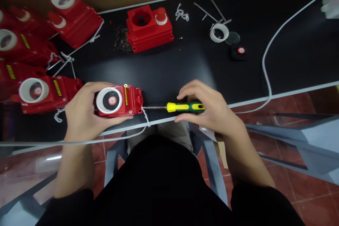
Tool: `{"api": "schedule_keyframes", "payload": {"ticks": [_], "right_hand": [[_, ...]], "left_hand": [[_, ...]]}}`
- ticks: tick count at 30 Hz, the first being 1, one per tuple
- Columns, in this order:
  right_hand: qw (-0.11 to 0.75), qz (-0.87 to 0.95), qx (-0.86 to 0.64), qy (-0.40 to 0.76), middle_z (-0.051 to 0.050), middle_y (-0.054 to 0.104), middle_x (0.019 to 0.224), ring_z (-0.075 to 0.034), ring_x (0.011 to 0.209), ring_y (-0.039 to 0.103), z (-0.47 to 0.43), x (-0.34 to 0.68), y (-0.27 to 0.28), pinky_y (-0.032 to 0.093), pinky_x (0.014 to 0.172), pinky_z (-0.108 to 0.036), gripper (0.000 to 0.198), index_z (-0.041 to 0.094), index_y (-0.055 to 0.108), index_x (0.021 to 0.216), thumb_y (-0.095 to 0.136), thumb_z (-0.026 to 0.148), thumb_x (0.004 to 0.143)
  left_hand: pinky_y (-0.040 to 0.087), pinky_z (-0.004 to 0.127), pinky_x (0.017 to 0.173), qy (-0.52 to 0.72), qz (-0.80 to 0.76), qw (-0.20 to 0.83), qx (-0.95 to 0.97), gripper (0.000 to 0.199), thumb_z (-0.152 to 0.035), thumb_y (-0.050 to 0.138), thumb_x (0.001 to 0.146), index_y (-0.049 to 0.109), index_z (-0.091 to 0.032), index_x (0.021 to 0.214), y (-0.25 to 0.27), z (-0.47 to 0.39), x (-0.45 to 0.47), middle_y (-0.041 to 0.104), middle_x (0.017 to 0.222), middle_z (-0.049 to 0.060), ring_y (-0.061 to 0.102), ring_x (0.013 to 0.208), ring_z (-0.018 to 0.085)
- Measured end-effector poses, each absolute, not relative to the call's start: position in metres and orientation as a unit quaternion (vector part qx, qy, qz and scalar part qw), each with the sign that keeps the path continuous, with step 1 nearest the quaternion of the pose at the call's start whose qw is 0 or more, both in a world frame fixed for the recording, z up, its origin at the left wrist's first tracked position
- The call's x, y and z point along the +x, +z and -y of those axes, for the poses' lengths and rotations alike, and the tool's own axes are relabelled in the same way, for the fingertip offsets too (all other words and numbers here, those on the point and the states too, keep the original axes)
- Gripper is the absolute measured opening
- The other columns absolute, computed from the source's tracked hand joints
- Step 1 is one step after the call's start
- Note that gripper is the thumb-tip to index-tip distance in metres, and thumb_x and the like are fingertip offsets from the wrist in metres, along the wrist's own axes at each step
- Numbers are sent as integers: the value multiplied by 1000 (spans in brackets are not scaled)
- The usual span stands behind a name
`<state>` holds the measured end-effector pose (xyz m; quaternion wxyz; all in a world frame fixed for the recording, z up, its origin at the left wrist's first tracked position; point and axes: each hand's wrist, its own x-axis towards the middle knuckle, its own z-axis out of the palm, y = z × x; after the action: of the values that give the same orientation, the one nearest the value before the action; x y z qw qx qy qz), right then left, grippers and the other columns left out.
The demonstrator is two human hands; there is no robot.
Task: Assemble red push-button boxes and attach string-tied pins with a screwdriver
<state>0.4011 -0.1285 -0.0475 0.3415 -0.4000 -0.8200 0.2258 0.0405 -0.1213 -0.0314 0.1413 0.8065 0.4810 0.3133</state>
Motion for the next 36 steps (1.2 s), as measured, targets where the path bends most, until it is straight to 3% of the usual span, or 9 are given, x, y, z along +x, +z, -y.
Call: {"api": "schedule_keyframes", "payload": {"ticks": [6,11,16,21,24,27,30,33,36], "right_hand": [[331,829,-397,213,0,83,94,-17,78,79,128,402,-47,60,69,-30,6,27,80,110,81,32,106],[339,831,-388,211,-6,80,106,-22,88,79,125,401,-47,63,74,-34,28,27,78,111,89,49,99],[358,830,-386,183,-2,81,93,-17,76,77,124,398,-48,59,66,-31,9,27,78,108,85,33,104],[351,836,-376,188,-7,82,105,-22,92,82,121,399,-49,65,78,-35,21,25,76,111,89,39,101],[372,821,-381,207,-5,85,100,-20,85,82,123,398,-48,65,75,-33,18,26,79,106,93,31,96],[350,763,-455,297,-2,84,81,-19,64,77,128,392,-40,61,60,-32,21,26,83,101,95,42,93],[242,617,-569,486,2,67,53,-15,38,59,128,380,-25,45,39,-28,39,24,83,95,94,61,87],[143,502,-618,588,2,62,51,-11,33,46,122,371,-12,31,32,-25,55,21,80,91,95,72,77],[122,528,-606,582,2,63,54,-10,37,45,115,377,-5,30,36,-25,60,21,80,93,90,78,79]], "left_hand": [[65,47,101,322,-466,112,816,68,-63,101,85,69,-24,131,-37,120,41,83,126,9,81,112,32],[63,46,102,318,-474,104,815,69,-64,100,86,69,-22,131,-37,123,41,83,127,9,81,114,31],[63,47,104,302,-488,113,811,72,-64,101,85,68,-22,132,-36,124,38,83,128,9,80,114,31],[64,47,104,313,-494,103,805,72,-65,102,83,70,-22,131,-36,124,39,83,126,9,80,113,31],[64,47,103,332,-483,98,804,71,-62,104,81,70,-22,129,-35,124,40,84,126,9,81,112,31],[65,48,101,360,-462,87,806,69,-59,104,83,70,-22,131,-37,122,40,84,128,10,82,113,33],[65,49,102,372,-440,73,814,67,-55,103,86,69,-23,134,-38,120,38,85,129,10,83,115,33],[64,49,102,371,-423,60,825,65,-52,102,88,68,-23,135,-40,120,37,85,130,10,83,116,33],[63,50,104,346,-433,46,831,65,-56,99,91,67,-22,136,-40,117,36,84,133,12,82,119,35]]}}
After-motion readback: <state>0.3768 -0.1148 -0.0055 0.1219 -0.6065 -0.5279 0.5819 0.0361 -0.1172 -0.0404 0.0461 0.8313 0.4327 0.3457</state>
